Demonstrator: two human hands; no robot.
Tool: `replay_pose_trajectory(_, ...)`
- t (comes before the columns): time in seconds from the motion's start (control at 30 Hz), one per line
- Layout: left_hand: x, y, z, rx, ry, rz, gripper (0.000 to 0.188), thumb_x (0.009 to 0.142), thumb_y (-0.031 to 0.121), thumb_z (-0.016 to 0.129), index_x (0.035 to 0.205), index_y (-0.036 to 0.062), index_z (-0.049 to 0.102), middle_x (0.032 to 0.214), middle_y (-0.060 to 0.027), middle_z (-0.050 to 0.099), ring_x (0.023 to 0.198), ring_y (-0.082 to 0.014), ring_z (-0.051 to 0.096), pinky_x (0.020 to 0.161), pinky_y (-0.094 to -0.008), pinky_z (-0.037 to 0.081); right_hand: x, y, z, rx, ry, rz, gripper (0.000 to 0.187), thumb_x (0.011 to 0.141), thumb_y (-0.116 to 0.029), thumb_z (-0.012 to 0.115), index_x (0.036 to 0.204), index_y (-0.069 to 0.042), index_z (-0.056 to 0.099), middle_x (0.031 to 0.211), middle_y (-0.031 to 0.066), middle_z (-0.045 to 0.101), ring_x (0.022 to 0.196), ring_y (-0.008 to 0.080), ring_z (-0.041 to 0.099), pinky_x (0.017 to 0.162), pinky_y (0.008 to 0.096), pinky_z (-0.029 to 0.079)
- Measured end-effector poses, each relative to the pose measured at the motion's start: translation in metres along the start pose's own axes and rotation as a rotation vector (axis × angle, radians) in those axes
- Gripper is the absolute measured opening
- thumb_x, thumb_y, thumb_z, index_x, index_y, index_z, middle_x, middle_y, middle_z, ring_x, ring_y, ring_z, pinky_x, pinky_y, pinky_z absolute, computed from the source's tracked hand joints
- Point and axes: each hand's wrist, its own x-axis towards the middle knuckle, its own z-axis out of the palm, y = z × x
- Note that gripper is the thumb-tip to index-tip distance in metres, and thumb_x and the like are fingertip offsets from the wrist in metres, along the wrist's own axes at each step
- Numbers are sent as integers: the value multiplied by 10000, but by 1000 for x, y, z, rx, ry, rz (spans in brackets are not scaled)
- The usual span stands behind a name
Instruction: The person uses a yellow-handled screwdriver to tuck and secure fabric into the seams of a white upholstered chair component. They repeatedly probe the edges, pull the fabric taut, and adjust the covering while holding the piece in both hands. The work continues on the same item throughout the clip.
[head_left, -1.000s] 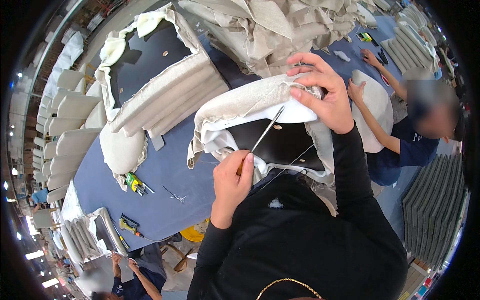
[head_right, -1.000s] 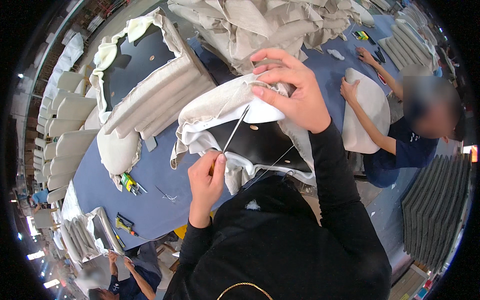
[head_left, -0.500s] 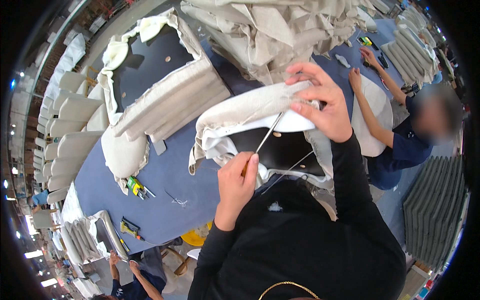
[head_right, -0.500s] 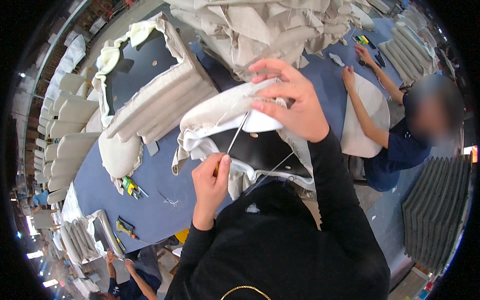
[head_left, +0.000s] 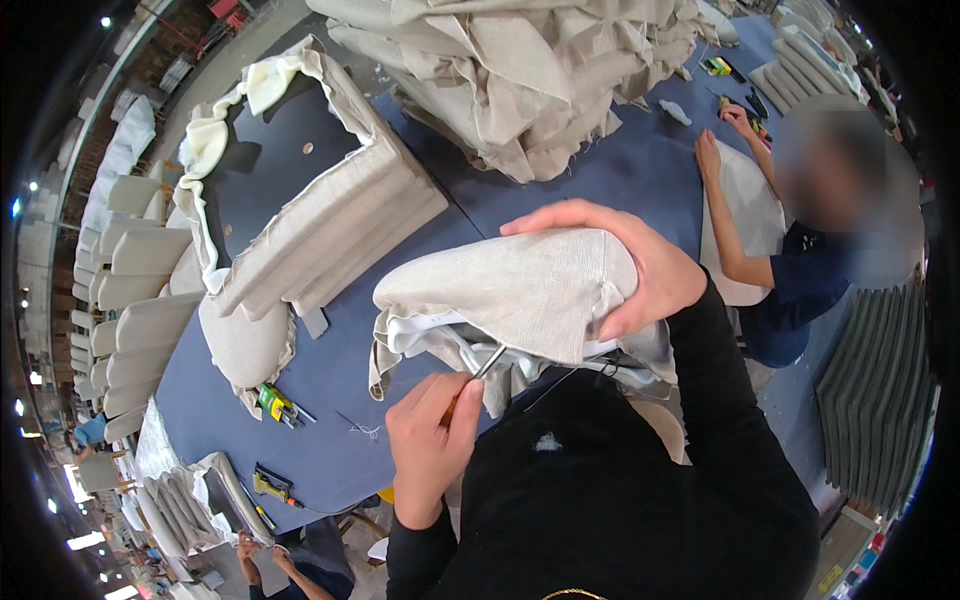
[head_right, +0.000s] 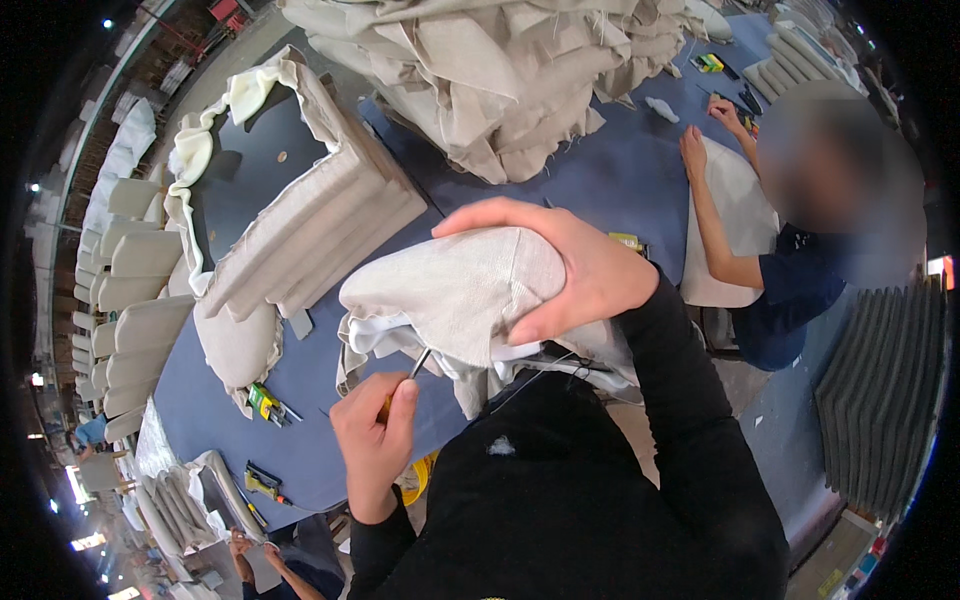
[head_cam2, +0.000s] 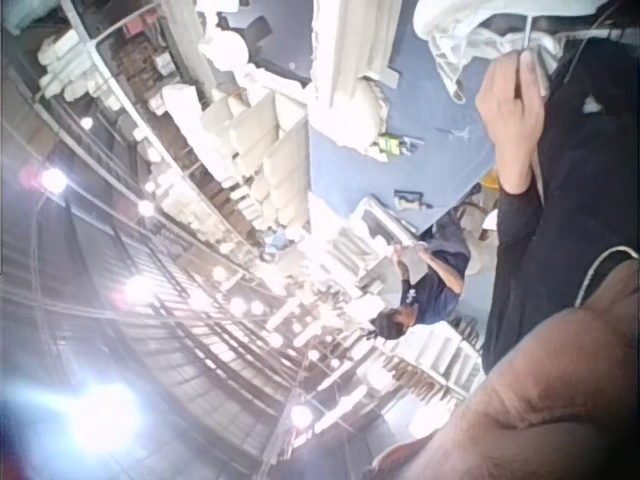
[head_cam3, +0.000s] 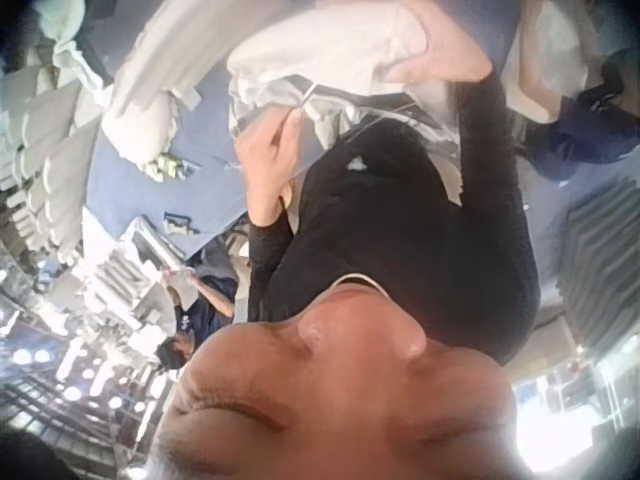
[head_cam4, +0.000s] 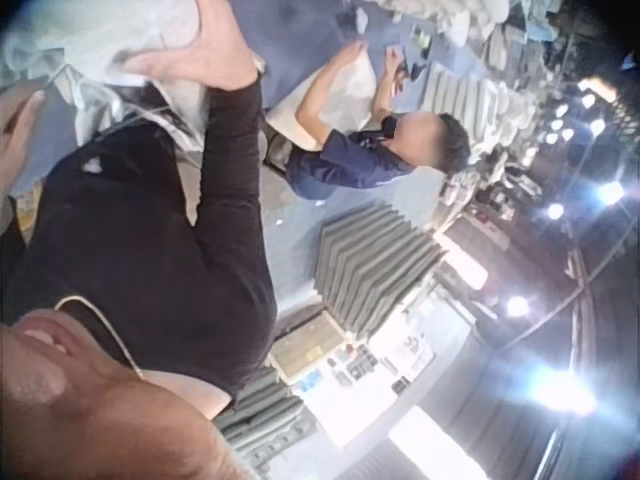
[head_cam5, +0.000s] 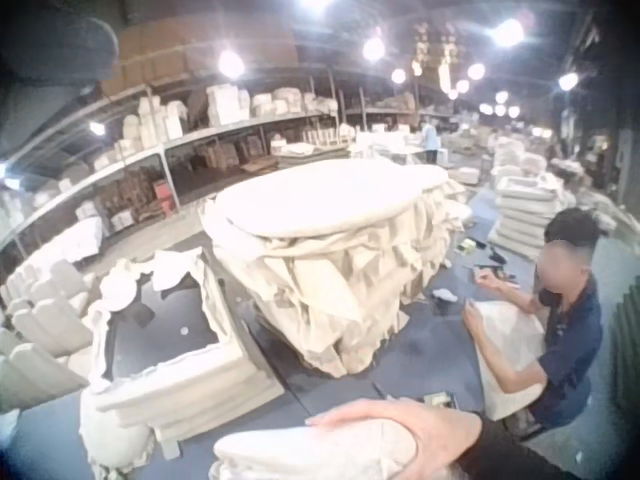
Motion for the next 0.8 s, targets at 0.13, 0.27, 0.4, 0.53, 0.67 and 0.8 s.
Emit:
replay_pose_trajectory(0.13, -6, 12, -23, -9, -74, -20, 58, 924, 71, 773, 910, 20, 750, 759, -101, 689, 591, -249, 625, 551, -335, 458, -4, -11, 12, -267, -64, -88, 888, 660, -225, 979, 1452, -40, 622, 1509, 183, 623, 1391, 285, 617, 1148, 385, 477)
replay_pose_trajectory(0.27, -11, 34, -50, -12, -238, -105, 108, 893, 84, 736, 864, -19, 718, 712, -127, 653, 596, -254, 615, 583, -343, 451, -15, -12, 33, -329, -96, -157, 870, 637, -228, 988, 1420, -57, 649, 1484, 209, 641, 1340, 345, 663, 1084, 400, 533)
replay_pose_trajectory(0.4, -20, 42, -65, -5, -334, -108, 62, 884, 63, 802, 895, 20, 760, 723, -90, 662, 561, -227, 606, 519, -328, 434, -20, -14, 52, -370, -94, -148, 852, 620, -228, 991, 1395, -79, 669, 1460, 211, 657, 1305, 363, 684, 1042, 395, 563)
replay_pose_trajectory(0.53, -25, 45, -69, -30, -378, -148, 78, 895, 78, 802, 896, 16, 756, 711, -93, 652, 570, -233, 614, 527, -329, 442, -27, -7, 57, -352, -87, -178, 843, 587, -251, 995, 1332, 18, 707, 1464, 290, 631, 1325, 430, 666, 1059, 447, 566)
replay_pose_trajectory(0.67, -35, 28, -79, -107, -428, -179, 98, 915, 101, 794, 898, 12, 757, 716, -98, 666, 583, -243, 631, 544, -330, 456, -29, -7, 58, -350, -96, -174, 824, 574, -248, 975, 1314, 12, 723, 1450, 283, 645, 1325, 437, 666, 1057, 455, 567)
replay_pose_trajectory(0.8, -41, 18, -80, -176, -458, -207, 120, 927, 120, 790, 898, 8, 757, 718, -105, 674, 595, -252, 646, 558, -332, 471, -32, -8, 59, -365, -128, -170, 821, 565, -255, 963, 1306, 10, 727, 1452, 282, 644, 1321, 442, 667, 1059, 459, 567)
